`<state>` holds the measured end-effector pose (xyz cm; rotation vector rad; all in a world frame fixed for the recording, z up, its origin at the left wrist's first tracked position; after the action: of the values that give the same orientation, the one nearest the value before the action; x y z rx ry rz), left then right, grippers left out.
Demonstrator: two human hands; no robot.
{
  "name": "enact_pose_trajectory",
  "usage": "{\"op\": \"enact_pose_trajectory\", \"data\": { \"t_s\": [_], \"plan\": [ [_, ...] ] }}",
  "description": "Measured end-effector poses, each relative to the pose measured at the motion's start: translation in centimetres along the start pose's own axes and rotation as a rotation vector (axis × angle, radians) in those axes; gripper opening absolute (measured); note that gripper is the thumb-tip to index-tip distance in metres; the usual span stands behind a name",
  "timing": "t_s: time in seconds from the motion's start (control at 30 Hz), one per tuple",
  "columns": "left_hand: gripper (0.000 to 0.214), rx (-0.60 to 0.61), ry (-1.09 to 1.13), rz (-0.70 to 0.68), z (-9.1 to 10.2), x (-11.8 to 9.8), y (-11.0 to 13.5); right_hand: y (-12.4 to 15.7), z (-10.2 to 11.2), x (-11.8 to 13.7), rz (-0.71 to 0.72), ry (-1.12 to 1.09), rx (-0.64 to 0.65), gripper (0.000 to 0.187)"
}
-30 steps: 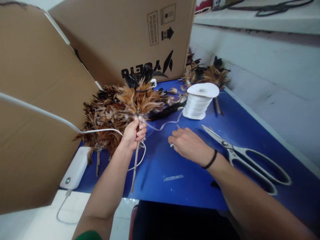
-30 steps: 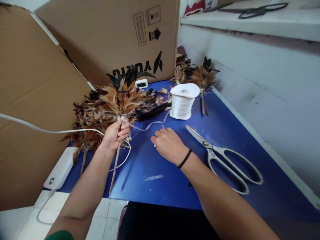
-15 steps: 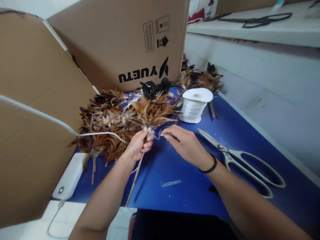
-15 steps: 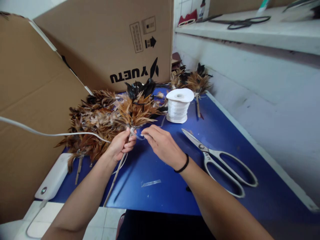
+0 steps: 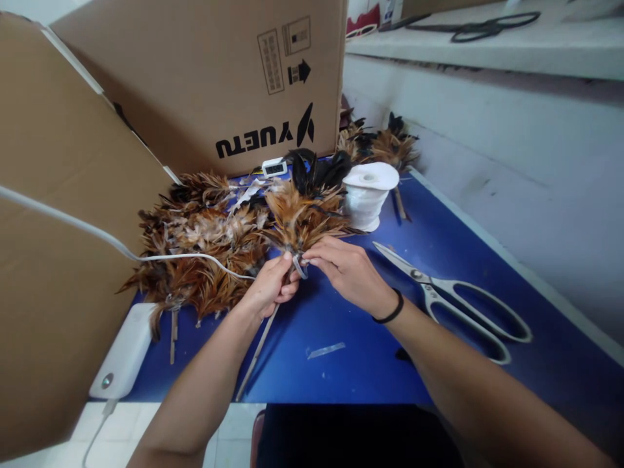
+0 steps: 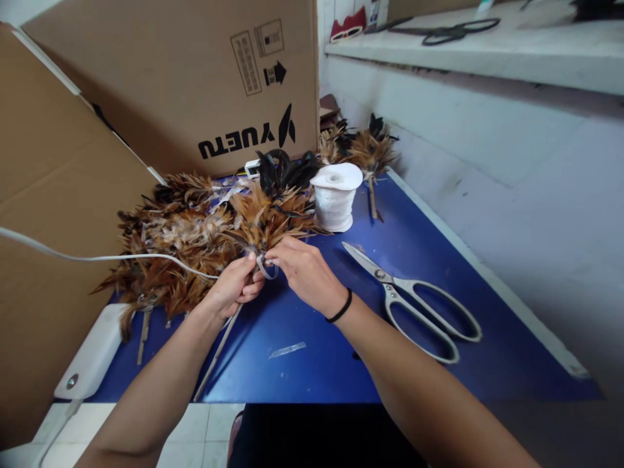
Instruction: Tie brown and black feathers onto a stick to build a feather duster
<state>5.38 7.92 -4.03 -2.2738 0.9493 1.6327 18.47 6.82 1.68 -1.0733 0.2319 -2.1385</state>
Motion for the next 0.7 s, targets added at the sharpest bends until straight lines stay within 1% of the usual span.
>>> {"op": "enact_pose_trajectory", "data": {
  "t_s": [0.17,0.4,0.57,0.7],
  "plan": [
    [0.038,-0.015,-0.035,0.024,-0.32,0.01,0.07,-0.04,-0.04,-0.03,-0.036,0.033,0.006,0.014],
    [0.038,-0.001,-0.07,0.021,-0.44,0.27,0.08,-0.07,-0.06,-0.02,-0.051,0.032,0.018,0.012],
    [0.038,0.023,-0.097,0.047,-0.54,0.48,0.05,-0.07,-0.05,-0.19,-0.086,0.003,0.025,0.013],
    [0.039,0.025,-0.107,0.076,-0.67,0.53,0.1,-0.01,-0.06,-0.13,-0.061,0.012,-0.003,0.014]
  ]
}}
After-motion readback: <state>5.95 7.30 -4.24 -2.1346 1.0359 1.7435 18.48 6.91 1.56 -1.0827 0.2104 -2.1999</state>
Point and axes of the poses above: each hand's wrist, its own y-axis away from the middle knuckle, its own z-axis out of the back of the hand, x = y × z, the point moved 6 cm from there along -y, towards the middle knuckle, and after that the axes turned 14 degrees about x, right-handed, at the moved point
